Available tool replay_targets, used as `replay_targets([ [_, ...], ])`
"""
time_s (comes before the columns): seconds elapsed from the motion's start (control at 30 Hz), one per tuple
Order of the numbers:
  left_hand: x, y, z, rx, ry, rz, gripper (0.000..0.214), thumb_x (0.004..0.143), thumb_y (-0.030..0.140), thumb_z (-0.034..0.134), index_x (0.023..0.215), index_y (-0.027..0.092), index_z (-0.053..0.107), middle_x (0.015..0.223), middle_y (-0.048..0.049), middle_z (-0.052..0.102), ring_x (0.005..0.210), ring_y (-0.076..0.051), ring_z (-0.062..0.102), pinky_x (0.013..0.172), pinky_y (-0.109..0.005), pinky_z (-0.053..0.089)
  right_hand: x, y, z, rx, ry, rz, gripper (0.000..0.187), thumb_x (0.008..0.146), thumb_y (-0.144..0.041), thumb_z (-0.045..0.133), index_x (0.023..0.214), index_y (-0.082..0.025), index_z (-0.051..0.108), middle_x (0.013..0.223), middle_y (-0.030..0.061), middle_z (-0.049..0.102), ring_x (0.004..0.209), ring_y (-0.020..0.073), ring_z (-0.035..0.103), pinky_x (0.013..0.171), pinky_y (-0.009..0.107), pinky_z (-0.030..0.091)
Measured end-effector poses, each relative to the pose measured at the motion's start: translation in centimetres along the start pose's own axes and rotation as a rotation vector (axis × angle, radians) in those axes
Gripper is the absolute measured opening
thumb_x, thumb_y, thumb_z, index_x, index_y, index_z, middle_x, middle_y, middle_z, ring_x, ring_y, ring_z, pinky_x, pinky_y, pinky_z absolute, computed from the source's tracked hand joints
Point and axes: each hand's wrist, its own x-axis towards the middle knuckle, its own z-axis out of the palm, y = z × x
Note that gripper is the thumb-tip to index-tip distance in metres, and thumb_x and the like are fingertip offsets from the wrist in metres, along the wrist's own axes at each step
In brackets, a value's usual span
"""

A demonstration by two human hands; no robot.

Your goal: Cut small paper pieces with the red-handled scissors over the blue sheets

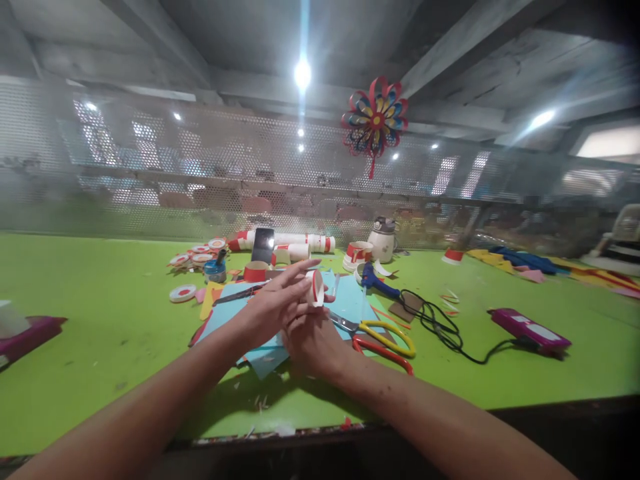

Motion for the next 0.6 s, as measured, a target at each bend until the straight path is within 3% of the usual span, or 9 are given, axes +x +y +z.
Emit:
replay_targets([
  [0.27, -0.6, 0.0, 0.8, -0.045, 0.031, -0.048, 0.046, 0.085, 0.022, 0.056, 0.13, 0.021, 0.048, 0.108, -0.0121, 0.067, 0.096, -0.026, 0.067, 0.084, -0.032, 0.048, -0.1, 0.0, -0.6, -0.096, -0.047, 0.001, 0.024, 0.092, -0.026, 0.056, 0.114, -0.016, 0.058, 0.114, 0.007, 0.062, 0.093, 0.0202, 0.064, 0.078, 0.04, 0.054],
  [0.43, -0.7, 0.2, 1.1, -0.067, 0.028, -0.043, 0.049, 0.085, 0.023, 0.055, 0.133, 0.021, 0.045, 0.11, -0.0126, 0.066, 0.094, -0.026, 0.067, 0.08, -0.034, 0.05, 0.0, -0.1, -1.4, -0.075, -0.098, -0.158, 0.019, 0.092, -0.027, 0.057, 0.105, -0.014, 0.061, 0.102, 0.0048, 0.066, 0.083, 0.017, 0.065, 0.072, 0.035, 0.055],
  [0.6, -0.2, -0.7, 1.1, -0.048, 0.086, -0.011, 0.058, 0.086, 0.025, 0.055, 0.14, 0.022, 0.035, 0.099, -0.0114, 0.069, 0.091, -0.027, 0.068, 0.081, -0.038, 0.05, -0.4, -0.6, -1.5, -0.069, -0.102, -0.271, 0.017, 0.09, -0.027, 0.057, 0.081, -0.013, 0.065, 0.077, 0.0005, 0.068, 0.07, 0.0149, 0.064, 0.069, 0.034, 0.051],
])
